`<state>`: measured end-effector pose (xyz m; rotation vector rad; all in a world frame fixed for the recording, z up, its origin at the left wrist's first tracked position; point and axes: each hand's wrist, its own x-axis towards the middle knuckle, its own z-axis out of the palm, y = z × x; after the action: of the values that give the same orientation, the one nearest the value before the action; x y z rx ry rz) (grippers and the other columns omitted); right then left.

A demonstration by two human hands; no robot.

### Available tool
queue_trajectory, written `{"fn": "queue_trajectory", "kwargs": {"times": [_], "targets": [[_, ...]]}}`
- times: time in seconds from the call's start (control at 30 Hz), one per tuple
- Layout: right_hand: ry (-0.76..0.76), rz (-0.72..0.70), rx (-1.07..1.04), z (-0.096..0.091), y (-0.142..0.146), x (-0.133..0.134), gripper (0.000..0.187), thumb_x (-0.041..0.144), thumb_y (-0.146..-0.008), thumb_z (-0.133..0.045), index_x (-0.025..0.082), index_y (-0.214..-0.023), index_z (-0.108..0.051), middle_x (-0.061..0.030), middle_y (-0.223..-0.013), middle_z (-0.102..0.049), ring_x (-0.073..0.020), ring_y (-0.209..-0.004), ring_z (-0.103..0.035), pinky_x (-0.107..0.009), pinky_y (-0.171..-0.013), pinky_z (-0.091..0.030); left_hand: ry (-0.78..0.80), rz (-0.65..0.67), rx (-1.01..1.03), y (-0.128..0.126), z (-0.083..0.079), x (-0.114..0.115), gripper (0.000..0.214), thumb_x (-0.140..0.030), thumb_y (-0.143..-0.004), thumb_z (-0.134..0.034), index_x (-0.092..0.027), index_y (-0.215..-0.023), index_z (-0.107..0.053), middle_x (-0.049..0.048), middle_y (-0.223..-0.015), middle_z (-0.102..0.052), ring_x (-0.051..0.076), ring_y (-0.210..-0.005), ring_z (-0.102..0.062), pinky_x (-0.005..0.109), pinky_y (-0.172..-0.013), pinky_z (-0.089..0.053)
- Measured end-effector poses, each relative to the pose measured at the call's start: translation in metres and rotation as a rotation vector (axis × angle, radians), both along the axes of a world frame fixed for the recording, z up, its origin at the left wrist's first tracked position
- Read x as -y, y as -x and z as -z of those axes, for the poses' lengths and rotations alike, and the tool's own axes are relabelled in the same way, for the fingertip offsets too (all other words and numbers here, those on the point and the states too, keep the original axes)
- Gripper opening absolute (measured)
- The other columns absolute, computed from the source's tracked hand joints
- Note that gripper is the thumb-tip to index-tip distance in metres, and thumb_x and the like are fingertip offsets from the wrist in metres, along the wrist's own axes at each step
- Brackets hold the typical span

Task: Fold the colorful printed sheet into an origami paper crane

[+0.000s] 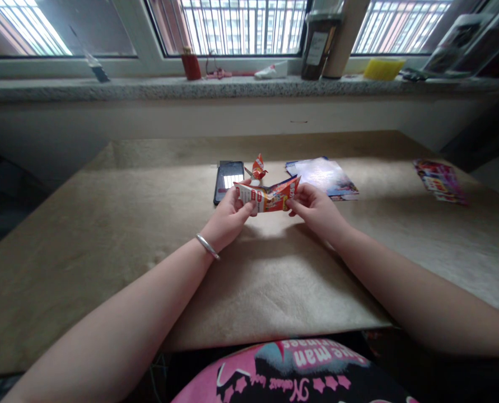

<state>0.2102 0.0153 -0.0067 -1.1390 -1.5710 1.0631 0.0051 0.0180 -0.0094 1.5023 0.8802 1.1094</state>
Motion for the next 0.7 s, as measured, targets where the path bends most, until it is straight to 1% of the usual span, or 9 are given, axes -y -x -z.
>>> {"fn": "queue_trajectory", "kwargs": {"times": [0.1, 0.2, 0.37, 0.43, 0.57, 0.63, 0.7], "targets": [[0.010, 0.034, -0.055, -0.0012, 0.0004, 0.0002, 0.035, 0.041, -0.067, -0.066, 0.023, -0.085, -0.042, 0.0011, -0.073, -0.061, -0.0132, -0.065, -0.058, -0.029, -0.059, -0.049, 0.023, -0.014, -0.022, -0.0001, -0.0002, -0.0003, 0.050, -0.028, -0.081, -0.058, -0.016, -0.125, -0.037, 0.0097, -0.111, -0.058, 0.017, -0.091, -0.060, 0.023, -0.064, -0.052], [0.029, 0.050, -0.073, -0.0021, 0.0002, 0.0004, 0.042, 0.041, -0.064, -0.069, 0.024, -0.086, -0.038, 0.0024, -0.074, -0.061, -0.0128, -0.064, -0.059, -0.028, -0.058, -0.048, 0.039, -0.021, -0.025, -0.0002, -0.0016, 0.0003, 0.046, -0.030, -0.081, -0.060, -0.015, -0.119, -0.040, 0.0085, -0.105, -0.060, 0.014, -0.081, -0.061, 0.021, -0.059, -0.051], [0.033, 0.035, -0.052, -0.0039, 0.0013, 0.0026, 0.038, 0.040, -0.063, -0.071, 0.023, -0.080, -0.043, 0.0021, -0.074, -0.062, -0.0119, -0.064, -0.058, -0.027, -0.058, -0.047, 0.122, -0.054, -0.013, -0.0014, -0.0040, 0.0013, 0.029, -0.032, -0.083, -0.058, -0.014, -0.103, -0.044, 0.0058, -0.091, -0.063, 0.009, -0.060, -0.061, 0.022, -0.056, -0.052], [0.026, 0.056, -0.066, -0.0048, 0.0024, 0.0036, 0.037, 0.040, -0.063, -0.071, 0.022, -0.080, -0.044, 0.0016, -0.074, -0.063, -0.0118, -0.063, -0.058, -0.027, -0.058, -0.046, 0.156, -0.065, 0.001, -0.0028, -0.0044, 0.0015, 0.028, -0.029, -0.083, -0.059, -0.015, -0.102, -0.044, 0.0059, -0.093, -0.064, 0.009, -0.058, -0.061, 0.023, -0.056, -0.053], [0.030, 0.134, -0.148, -0.0053, 0.0042, 0.0042, 0.044, 0.040, -0.059, -0.075, 0.023, -0.084, -0.042, 0.0021, -0.071, -0.065, -0.0129, -0.064, -0.061, -0.026, -0.057, -0.047, 0.185, -0.071, 0.022, -0.0047, -0.0036, 0.0013, 0.025, -0.022, -0.082, -0.060, -0.015, -0.101, -0.045, 0.0072, -0.097, -0.064, 0.011, -0.063, -0.065, 0.023, -0.058, -0.054], [0.033, 0.145, -0.167, -0.0049, 0.0046, 0.0040, 0.044, 0.040, -0.058, -0.075, 0.022, -0.085, -0.045, 0.0010, -0.072, -0.067, -0.0139, -0.066, -0.063, -0.025, -0.056, -0.048, 0.169, -0.080, 0.010, -0.0045, -0.0027, 0.0011, 0.023, -0.022, -0.082, -0.059, -0.014, -0.099, -0.046, 0.0072, -0.095, -0.065, 0.011, -0.063, -0.065, 0.024, -0.058, -0.054], [0.036, 0.137, -0.163, -0.0046, 0.0049, 0.0041, 0.038, 0.041, -0.059, -0.075, 0.020, -0.081, -0.051, -0.0002, -0.072, -0.068, -0.0136, -0.066, -0.063, -0.024, -0.055, -0.047, 0.127, -0.093, -0.019, -0.0037, -0.0022, 0.0010, 0.022, -0.024, -0.082, -0.059, -0.014, -0.098, -0.048, 0.0064, -0.090, -0.065, 0.012, -0.062, -0.065, 0.024, -0.058, -0.054]]}}
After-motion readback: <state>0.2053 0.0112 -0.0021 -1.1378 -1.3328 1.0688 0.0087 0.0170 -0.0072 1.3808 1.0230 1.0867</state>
